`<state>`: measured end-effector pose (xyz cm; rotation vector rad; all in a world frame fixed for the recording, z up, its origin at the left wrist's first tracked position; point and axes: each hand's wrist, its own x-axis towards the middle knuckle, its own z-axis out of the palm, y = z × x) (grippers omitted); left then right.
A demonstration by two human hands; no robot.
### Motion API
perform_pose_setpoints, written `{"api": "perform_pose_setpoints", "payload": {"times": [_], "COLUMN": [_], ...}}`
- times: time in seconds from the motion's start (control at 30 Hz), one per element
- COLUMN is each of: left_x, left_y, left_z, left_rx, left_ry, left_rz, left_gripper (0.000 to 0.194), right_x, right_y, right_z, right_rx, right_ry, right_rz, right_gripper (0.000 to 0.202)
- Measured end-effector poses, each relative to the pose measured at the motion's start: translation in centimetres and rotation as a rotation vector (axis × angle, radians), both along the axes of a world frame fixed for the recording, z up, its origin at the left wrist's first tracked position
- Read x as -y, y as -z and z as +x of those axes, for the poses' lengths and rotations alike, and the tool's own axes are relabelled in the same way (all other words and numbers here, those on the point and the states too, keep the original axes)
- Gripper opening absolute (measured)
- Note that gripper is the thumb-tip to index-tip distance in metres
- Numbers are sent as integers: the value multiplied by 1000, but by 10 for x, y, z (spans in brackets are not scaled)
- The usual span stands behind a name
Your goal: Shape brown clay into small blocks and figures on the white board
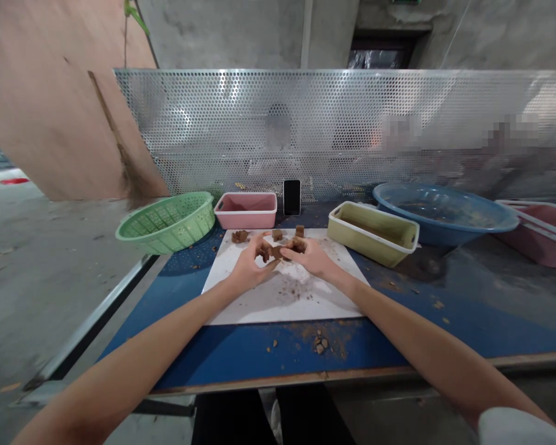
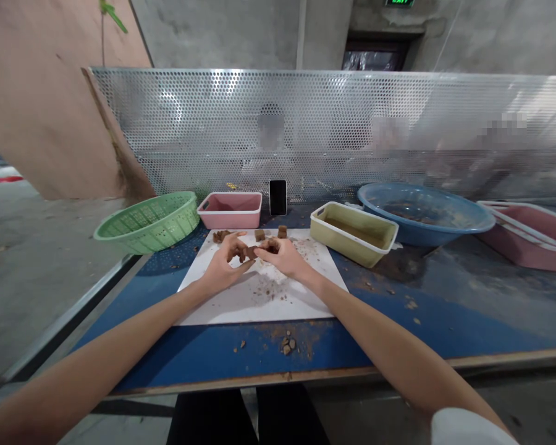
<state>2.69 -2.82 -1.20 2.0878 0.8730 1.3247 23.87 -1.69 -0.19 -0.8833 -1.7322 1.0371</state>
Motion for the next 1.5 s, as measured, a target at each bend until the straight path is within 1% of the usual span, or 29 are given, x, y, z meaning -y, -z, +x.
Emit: {"api": "perform_pose_setpoints", "payload": {"times": [0.1, 0.17, 0.23, 0.3, 0.33, 0.43, 0.5, 0.6, 0.67, 0.8, 0.87, 1.07, 1.2, 1.3, 1.4, 1.5], "left_x": [1, 2, 2, 2, 2, 0, 0, 2, 3, 5, 4, 3, 2, 2, 1, 1], "left_y": [-1, -3, -6, -8, -8, -7, -6, -5, -6, -5, -4, -4, -5, -5, -4, -2], "left_z": [0, 0, 0, -1, -2, -4, -5, -5, -5, -7, -8, -8, -8, -8, -9, -11], "left_rx": [66, 33, -22, -79, -103, -140, -142, -153, -158, -157, -168, -170, -169, -171, -195, -238], "left_ry": [18, 32, 17, -32, -61, -124, -147, -177, -185, -164, -147, -102, -103, -100, -87, -62], "left_rz": [-20, -27, -14, 49, 101, 277, 359, 416, 440, 490, 493, 480, 526, 579, 591, 582], "left_gripper": [66, 63, 64, 63, 59, 38, 30, 28, 27, 24, 24, 25, 24, 23, 22, 22], "right_x": [-2, -3, -2, 0, 1, 5, 7, 10, 11, 13, 14, 16, 14, 11, 12, 16], "right_y": [2, 4, 4, 4, 4, 4, 5, 5, 3, -4, -6, -3, 1, 3, 3, 2], "right_z": [0, 1, 1, 0, -2, -7, -12, -15, -14, -11, -12, -17, -16, -15, -15, -18], "right_rx": [-41, -46, -44, -41, -45, -77, -104, -126, -128, -116, -113, -182, -181, -169, -154, -150], "right_ry": [-29, -34, -20, 0, 8, 22, 36, 58, 48, -52, -74, -53, -28, -69, -134, -130], "right_rz": [-54, -71, -85, -87, -84, -75, -80, -74, -66, -90, -102, -150, -143, -167, -193, -208], "right_gripper": [38, 38, 38, 37, 36, 33, 32, 34, 36, 40, 41, 41, 39, 39, 37, 34]}}
